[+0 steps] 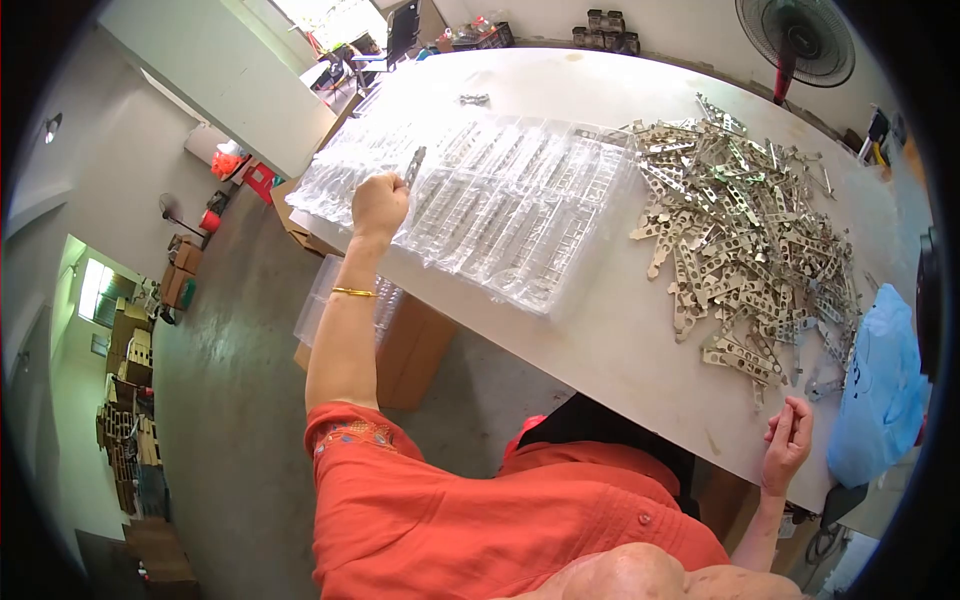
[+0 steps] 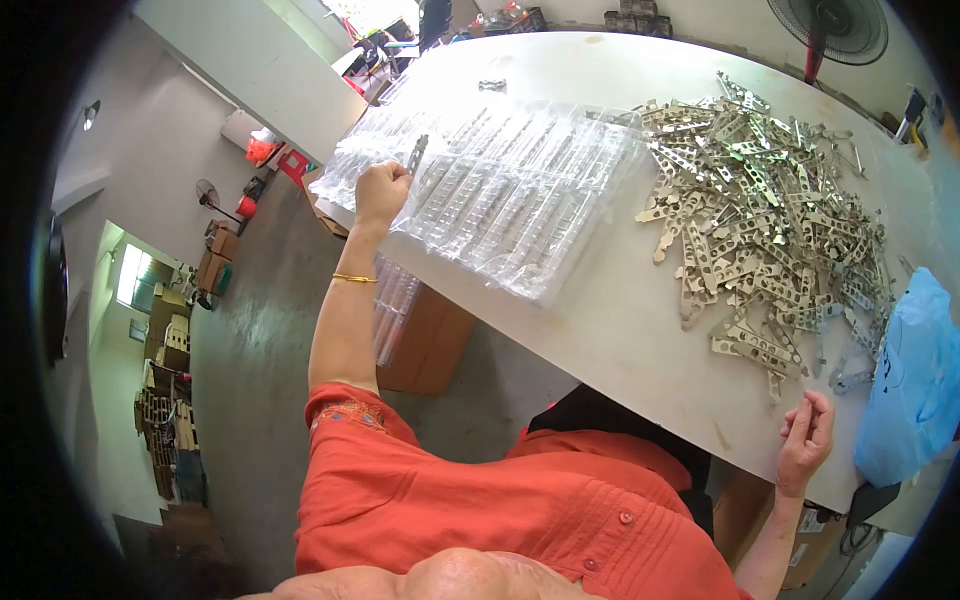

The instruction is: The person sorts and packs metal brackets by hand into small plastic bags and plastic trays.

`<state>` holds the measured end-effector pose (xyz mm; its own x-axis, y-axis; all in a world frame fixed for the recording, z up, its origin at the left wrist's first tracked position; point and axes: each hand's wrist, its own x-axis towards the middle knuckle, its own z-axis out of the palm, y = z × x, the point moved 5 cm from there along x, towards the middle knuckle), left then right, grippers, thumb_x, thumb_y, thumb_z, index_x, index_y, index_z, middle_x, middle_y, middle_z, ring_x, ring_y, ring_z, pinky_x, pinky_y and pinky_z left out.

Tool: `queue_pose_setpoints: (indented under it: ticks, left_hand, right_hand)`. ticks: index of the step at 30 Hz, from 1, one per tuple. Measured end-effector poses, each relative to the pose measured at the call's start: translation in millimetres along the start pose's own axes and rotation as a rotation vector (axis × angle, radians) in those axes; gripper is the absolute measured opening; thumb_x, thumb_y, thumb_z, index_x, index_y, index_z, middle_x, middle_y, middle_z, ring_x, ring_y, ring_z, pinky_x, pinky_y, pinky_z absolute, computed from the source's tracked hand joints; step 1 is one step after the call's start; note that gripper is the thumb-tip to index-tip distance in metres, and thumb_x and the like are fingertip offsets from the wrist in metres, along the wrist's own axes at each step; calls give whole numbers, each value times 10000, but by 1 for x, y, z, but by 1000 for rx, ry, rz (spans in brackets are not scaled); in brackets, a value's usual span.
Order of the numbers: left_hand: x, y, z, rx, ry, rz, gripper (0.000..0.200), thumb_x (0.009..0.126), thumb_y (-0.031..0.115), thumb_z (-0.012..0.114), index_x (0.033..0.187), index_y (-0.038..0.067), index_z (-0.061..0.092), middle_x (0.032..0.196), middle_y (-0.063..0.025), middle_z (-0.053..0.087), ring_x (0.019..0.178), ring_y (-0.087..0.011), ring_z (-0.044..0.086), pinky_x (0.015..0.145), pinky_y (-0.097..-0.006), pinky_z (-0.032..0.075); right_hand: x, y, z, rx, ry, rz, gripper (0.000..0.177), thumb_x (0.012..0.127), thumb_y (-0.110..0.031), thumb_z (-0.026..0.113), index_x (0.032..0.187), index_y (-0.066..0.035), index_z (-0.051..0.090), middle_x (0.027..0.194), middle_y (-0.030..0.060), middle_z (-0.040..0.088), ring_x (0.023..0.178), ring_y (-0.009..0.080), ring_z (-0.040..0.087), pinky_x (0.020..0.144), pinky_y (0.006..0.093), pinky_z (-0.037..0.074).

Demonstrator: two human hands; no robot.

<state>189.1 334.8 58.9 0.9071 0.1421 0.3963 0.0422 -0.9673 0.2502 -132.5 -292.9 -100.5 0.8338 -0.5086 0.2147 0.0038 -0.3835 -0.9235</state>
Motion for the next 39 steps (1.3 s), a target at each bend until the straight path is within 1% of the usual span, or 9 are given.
queue_pose_setpoints:
  ticks: [8, 12, 14, 23, 30, 33, 35, 37, 39]
  left_hand:
    - [10, -3, 42, 154, -150, 28, 138, 774, 140, 678, 838, 55, 764, 877, -215, 724, 885, -366, 712, 830, -426, 558]
    - [11, 2, 49, 193, -171, 26, 158, 776, 126, 662, 865, 53, 770, 900, -224, 724, 909, -373, 712, 852, -432, 557]
    - [15, 1, 52, 275, -155, 32, 169, 726, 120, 665, 843, 52, 766, 881, -216, 724, 892, -365, 711, 841, -416, 555]
    - [14, 5, 53, 396, -172, -15, 167, 806, 154, 660, 886, 55, 768, 941, -210, 727, 926, -383, 706, 855, -444, 556]
    - [16, 8, 54, 418, -229, -16, 205, 805, 157, 655, 934, 42, 765, 973, -218, 726, 984, -373, 701, 877, -446, 553]
    - [15, 14, 51, 430, -236, -36, 226, 809, 138, 637, 972, 40, 761, 1026, -222, 722, 1027, -376, 692, 904, -444, 547]
    - [11, 21, 47, 475, -302, -98, 248, 812, 113, 620, 1006, 34, 752, 1070, -229, 714, 1062, -384, 683, 929, -447, 540]
    - [12, 24, 46, 481, -334, -90, 252, 812, 103, 613, 1011, 35, 751, 1078, -231, 711, 1077, -385, 678, 936, -448, 537]
    - [11, 26, 46, 488, -365, -79, 257, 812, 94, 605, 1017, 37, 750, 1087, -233, 709, 1092, -387, 672, 942, -450, 535]
  right_hand:
    - [1, 7, -1, 17, 4, 66, 152, 1052, -138, 521, 1164, -86, 610, 772, -30, 537, 639, 22, 471, 554, 171, 391]
    - [1, 4, -1, 52, -3, 83, 155, 1053, -140, 515, 1162, -85, 609, 775, -31, 528, 636, 24, 461, 556, 172, 387]
    - [1, 4, 0, 61, -11, 83, 155, 1054, -140, 513, 1162, -84, 609, 775, -31, 526, 635, 25, 458, 557, 173, 386]
    - [0, 8, -2, 46, 8, 90, 155, 1049, -126, 518, 1167, -84, 608, 773, -30, 526, 639, 29, 459, 566, 176, 391]
    - [2, 12, -1, 51, 4, 86, 150, 1049, -144, 525, 1164, -104, 613, 765, -41, 528, 623, 21, 449, 554, 170, 378]
    - [2, 11, -1, 74, 7, 108, 141, 1050, -154, 527, 1153, -119, 616, 762, -50, 531, 618, 13, 446, 551, 162, 369]
    - [3, 10, 0, 90, 1, 126, 136, 1050, -159, 528, 1147, -126, 618, 761, -55, 533, 615, 8, 444, 548, 159, 365]
    - [3, 8, 0, 89, -3, 150, 140, 1049, -140, 525, 1142, -83, 614, 763, -39, 541, 619, 17, 444, 557, 170, 368]
    - [3, 9, 1, 81, -4, 140, 140, 1049, -140, 526, 1143, -83, 613, 765, -40, 541, 622, 17, 443, 559, 170, 366]
